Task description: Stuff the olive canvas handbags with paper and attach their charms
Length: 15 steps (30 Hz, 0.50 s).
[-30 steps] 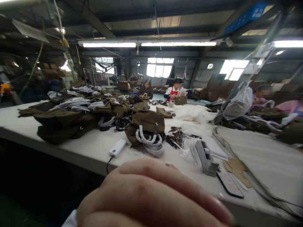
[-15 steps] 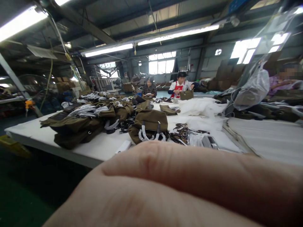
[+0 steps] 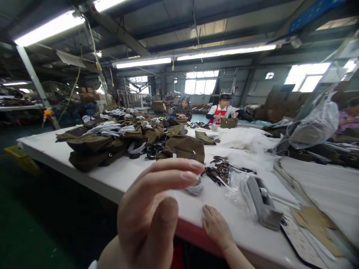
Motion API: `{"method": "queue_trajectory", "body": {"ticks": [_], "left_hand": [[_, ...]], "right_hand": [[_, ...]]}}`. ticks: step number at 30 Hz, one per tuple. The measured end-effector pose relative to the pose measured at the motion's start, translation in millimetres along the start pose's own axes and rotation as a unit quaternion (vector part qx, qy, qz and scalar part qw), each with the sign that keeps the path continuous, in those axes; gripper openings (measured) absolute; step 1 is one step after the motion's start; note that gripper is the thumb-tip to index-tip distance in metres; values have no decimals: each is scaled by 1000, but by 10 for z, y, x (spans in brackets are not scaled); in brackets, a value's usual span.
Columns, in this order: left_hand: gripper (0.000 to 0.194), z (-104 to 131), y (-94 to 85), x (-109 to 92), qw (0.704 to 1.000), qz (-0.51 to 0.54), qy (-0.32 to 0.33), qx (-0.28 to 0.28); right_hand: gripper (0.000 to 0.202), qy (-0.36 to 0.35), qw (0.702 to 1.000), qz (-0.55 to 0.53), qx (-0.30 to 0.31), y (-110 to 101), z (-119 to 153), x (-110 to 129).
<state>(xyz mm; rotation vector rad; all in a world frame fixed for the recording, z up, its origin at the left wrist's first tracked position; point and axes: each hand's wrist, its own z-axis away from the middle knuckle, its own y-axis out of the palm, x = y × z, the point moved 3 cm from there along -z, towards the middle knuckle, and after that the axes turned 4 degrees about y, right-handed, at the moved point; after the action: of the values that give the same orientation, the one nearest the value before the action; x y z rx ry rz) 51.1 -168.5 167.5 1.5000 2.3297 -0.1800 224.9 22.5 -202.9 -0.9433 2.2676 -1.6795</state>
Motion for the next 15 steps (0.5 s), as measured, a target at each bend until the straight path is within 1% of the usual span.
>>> {"method": "queue_trajectory", "body": {"ticks": [3,4,5,6,7,9,10,11,12,13,14,15], "left_hand": [[21,-99,-135,175,1000,12,-15,12],[22,-93,-161,278,1000,8,-10,19],[22,-62,-163,422,999,-3,-4,32],[23,-5,-141,612,998,-23,3,50],[21,79,-99,859,996,-55,-11,74],[19,316,18,1484,975,-147,-72,151],[20,458,69,1825,955,-199,-107,192],[21,611,115,2163,925,-248,-147,247],[25,765,151,2476,887,-292,-181,310],[33,902,168,2748,844,-339,-205,362],[47,1018,179,2973,799,-375,-220,415],[56,1089,186,3142,782,-380,-227,439]], "right_hand": [[37,-9,1000,7,12,14,-12,6],[37,-9,1000,9,12,29,-8,5],[37,-10,1000,10,9,48,-3,0],[37,-12,1000,11,6,71,1,-9],[37,-15,1000,13,3,97,4,-24],[37,-23,1000,15,-6,157,6,-71],[37,-28,999,15,-12,192,5,-104],[37,-33,999,13,-17,230,3,-145],[37,-37,999,8,-25,272,-2,-192],[36,-43,998,0,-35,319,-9,-245],[37,-50,998,-11,-48,370,-21,-299],[38,-59,996,-26,-67,424,-38,-354]]}}
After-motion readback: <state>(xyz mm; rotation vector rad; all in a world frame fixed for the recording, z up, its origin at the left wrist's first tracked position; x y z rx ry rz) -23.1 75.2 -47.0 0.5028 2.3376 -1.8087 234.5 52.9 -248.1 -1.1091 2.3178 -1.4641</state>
